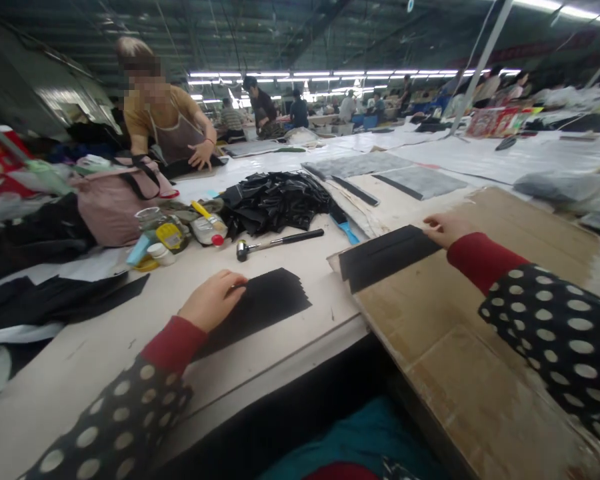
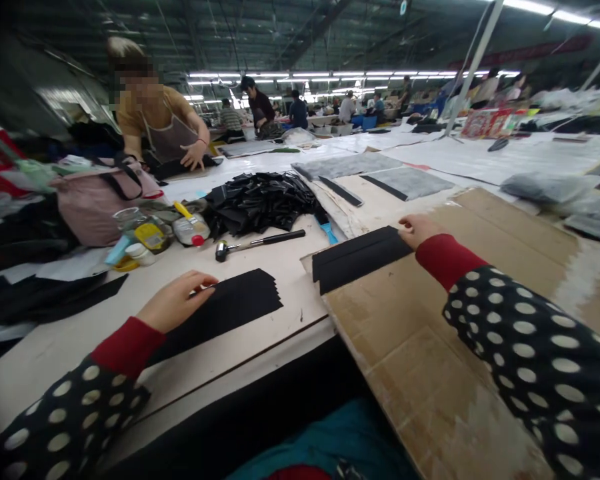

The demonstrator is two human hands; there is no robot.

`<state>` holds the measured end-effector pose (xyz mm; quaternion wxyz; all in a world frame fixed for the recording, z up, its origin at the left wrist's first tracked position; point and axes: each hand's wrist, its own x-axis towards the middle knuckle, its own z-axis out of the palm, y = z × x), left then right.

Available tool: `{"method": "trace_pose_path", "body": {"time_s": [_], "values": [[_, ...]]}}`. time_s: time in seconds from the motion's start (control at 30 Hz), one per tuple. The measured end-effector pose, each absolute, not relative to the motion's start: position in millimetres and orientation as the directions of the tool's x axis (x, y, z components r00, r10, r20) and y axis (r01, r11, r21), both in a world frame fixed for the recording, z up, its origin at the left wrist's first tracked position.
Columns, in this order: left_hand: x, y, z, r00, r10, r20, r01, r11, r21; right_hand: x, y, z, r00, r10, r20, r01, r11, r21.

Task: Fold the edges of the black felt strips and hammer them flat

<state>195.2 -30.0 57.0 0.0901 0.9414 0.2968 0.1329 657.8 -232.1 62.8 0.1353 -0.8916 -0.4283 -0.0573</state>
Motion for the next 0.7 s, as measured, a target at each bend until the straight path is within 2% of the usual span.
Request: {"method": "trace_pose_path", "body": {"time_s": [0.1, 0.17, 0.3, 0.37, 0.47, 0.7], "values": [[140.7, -22.5, 50.8, 0.719, 0.685, 0.121, 0.644, -0.721, 0.255, 600.2, -211.2, 85.0, 0.491, 0.841, 0.226, 0.869, -0.455, -0.194], [113.5, -21.6, 45.6, 0.681, 0.727, 0.091, 0.687, -0.677, 0.266, 544.3, -194.6, 95.6, 0.285, 0.932, 0.222, 0.953, -0.25, -0.174], [78.1, -24.1, 33.5, 0.619, 0.783, 0.056, 0.738, -0.605, 0.299, 435.9, -160.9, 92.0, -0.013, 0.999, 0.047, 0.993, 0.018, -0.12], [67.7, -26.0, 27.1, 0.598, 0.8, 0.046, 0.752, -0.58, 0.314, 402.7, -144.8, 78.2, -0.062, 0.998, -0.02, 0.995, 0.061, -0.074], [59.5, -28.5, 19.0, 0.587, 0.806, 0.07, 0.746, -0.573, 0.341, 384.1, -124.1, 53.8, -0.051, 0.995, -0.08, 0.998, 0.049, -0.028], [56.2, -31.4, 11.9, 0.598, 0.792, 0.125, 0.688, -0.587, 0.426, 396.2, -106.5, 27.3, -0.056, 0.991, -0.118, 0.998, 0.053, -0.031]]}}
